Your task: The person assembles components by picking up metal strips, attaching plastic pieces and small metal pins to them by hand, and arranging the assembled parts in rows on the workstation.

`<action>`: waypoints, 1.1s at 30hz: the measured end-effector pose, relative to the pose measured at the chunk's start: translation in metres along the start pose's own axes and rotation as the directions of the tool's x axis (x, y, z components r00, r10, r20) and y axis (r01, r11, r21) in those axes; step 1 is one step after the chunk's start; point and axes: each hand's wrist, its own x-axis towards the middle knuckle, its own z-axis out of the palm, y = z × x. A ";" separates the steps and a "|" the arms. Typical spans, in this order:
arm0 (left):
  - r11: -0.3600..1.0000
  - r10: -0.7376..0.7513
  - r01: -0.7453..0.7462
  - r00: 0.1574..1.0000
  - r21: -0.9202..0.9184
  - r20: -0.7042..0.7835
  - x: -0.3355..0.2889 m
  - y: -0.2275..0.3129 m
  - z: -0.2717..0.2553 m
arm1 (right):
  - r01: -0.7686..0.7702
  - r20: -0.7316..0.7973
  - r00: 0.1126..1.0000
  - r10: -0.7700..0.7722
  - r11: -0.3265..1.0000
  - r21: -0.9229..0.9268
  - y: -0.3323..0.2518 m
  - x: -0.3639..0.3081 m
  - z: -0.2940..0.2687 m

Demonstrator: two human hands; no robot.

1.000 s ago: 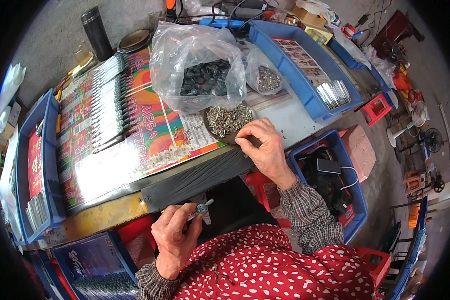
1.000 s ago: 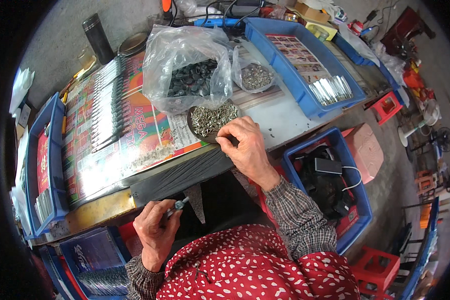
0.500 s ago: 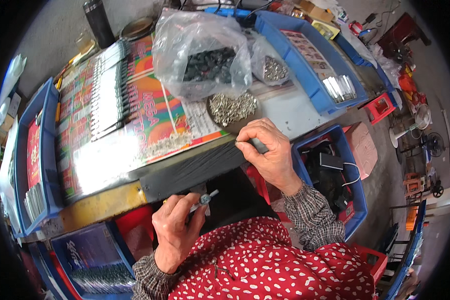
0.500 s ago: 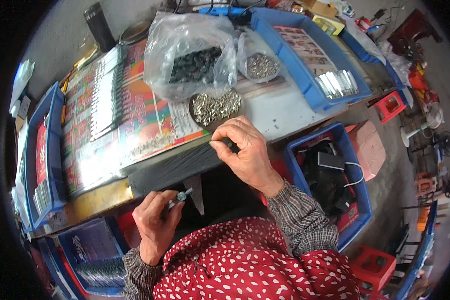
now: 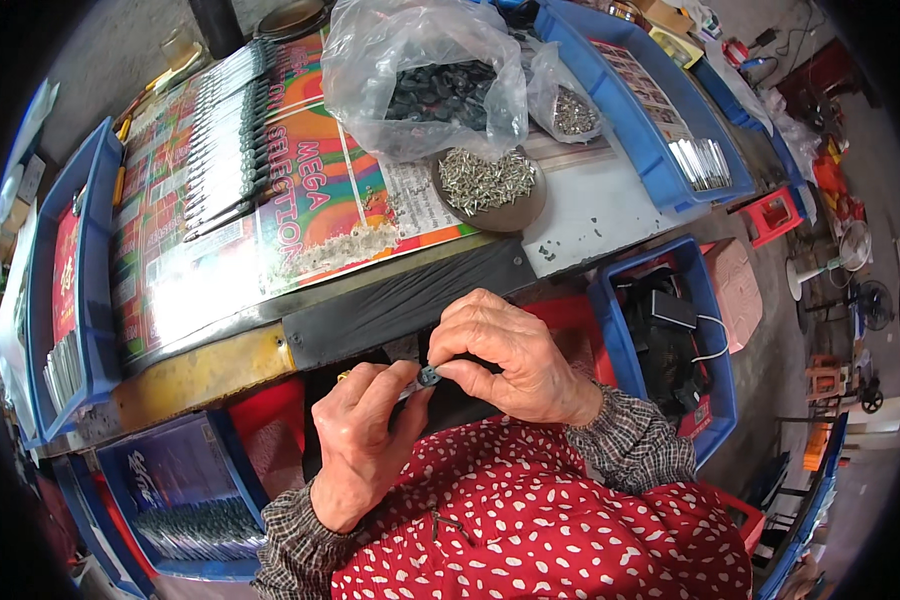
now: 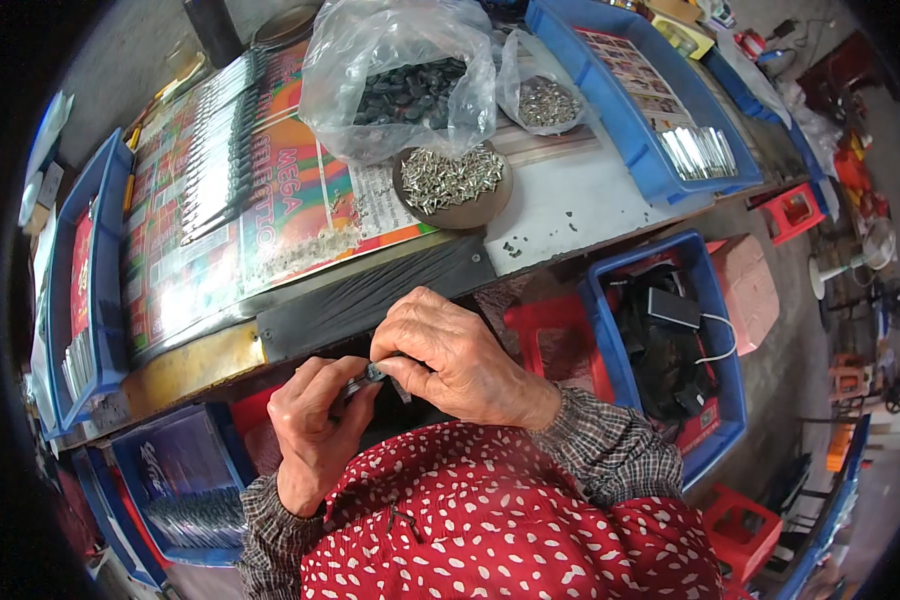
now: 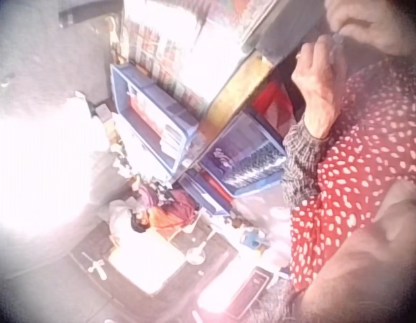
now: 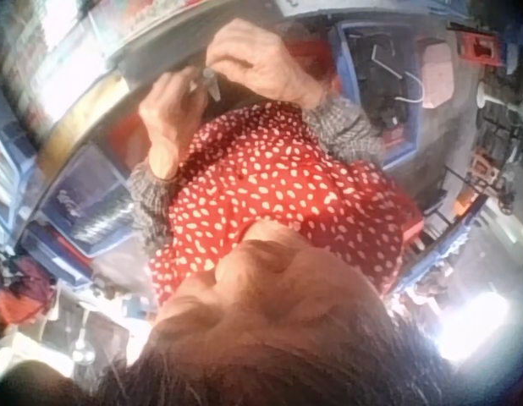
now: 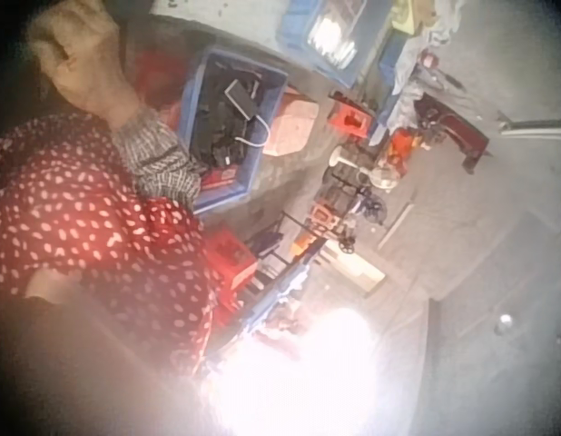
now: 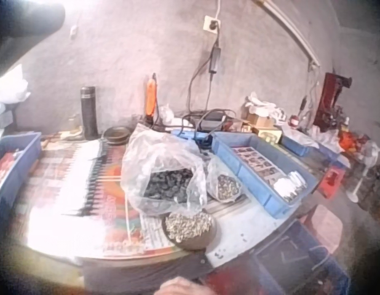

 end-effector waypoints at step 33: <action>0.979 0.171 -0.161 0.983 0.128 -0.070 -0.002 -0.005 0.005 | 0.339 0.082 0.930 -0.359 0.748 -0.570 -0.003 -0.020 0.017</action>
